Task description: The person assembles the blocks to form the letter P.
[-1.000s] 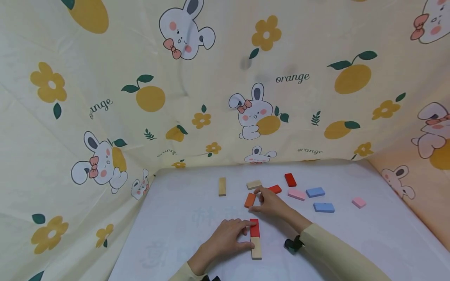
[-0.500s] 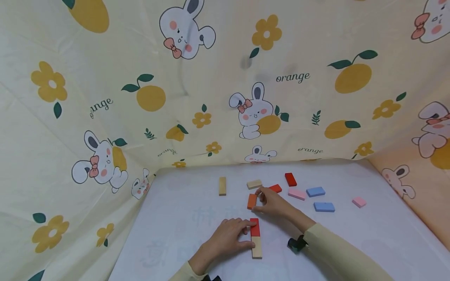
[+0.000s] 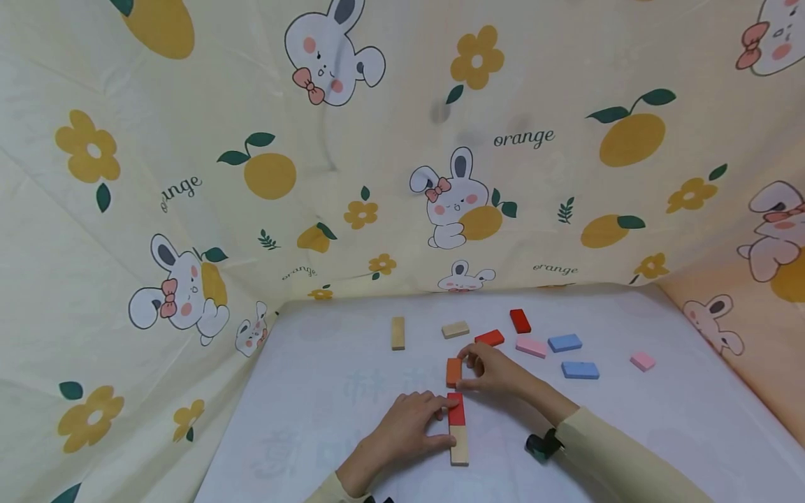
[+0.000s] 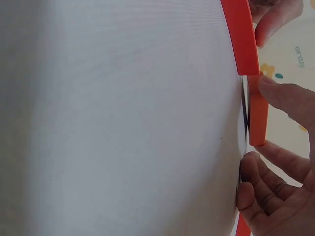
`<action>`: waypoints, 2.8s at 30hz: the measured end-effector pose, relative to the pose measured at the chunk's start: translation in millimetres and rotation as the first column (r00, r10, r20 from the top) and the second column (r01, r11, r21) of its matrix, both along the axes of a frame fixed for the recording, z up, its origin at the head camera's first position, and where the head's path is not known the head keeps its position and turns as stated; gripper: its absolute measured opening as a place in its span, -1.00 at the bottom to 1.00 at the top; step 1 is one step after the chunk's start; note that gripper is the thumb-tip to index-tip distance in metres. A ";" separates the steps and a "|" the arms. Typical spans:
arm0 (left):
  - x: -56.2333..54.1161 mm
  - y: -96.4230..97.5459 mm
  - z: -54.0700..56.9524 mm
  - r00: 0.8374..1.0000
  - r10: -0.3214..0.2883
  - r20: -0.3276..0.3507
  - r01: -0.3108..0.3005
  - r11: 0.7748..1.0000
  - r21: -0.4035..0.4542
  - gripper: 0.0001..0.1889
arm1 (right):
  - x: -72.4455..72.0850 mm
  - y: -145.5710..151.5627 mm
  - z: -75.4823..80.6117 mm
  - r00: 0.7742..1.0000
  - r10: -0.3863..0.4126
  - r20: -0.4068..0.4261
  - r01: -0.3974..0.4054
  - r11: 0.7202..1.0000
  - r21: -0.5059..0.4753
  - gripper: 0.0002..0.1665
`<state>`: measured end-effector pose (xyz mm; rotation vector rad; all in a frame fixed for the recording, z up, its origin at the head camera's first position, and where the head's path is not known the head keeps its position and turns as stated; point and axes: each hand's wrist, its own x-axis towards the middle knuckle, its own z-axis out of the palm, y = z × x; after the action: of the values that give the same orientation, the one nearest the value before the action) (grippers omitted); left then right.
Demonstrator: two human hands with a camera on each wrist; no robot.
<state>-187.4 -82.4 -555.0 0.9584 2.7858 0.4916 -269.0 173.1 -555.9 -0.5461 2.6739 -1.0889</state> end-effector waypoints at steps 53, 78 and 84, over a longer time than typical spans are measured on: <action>6.8 3.3 -0.8 1.000 0.024 -0.004 -0.024 0.998 -0.063 -0.29 | 13.3 4.3 4.1 0.995 0.103 0.010 -0.103 0.994 0.032 -0.36; 7.1 2.1 0.7 0.999 0.032 0.009 -0.032 0.998 -0.054 -0.29 | 10.3 3.6 1.7 0.994 0.099 0.055 -0.100 0.995 0.016 -0.37; 3.5 1.2 1.7 0.999 0.032 -0.003 -0.032 0.999 -0.022 -0.28 | 6.7 5.0 4.7 0.997 0.063 0.040 -0.063 0.998 -0.015 -0.43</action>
<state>-183.9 -81.2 -553.3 0.9115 2.8070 0.4627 -262.3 178.1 -551.2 -0.5998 2.5985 -1.0898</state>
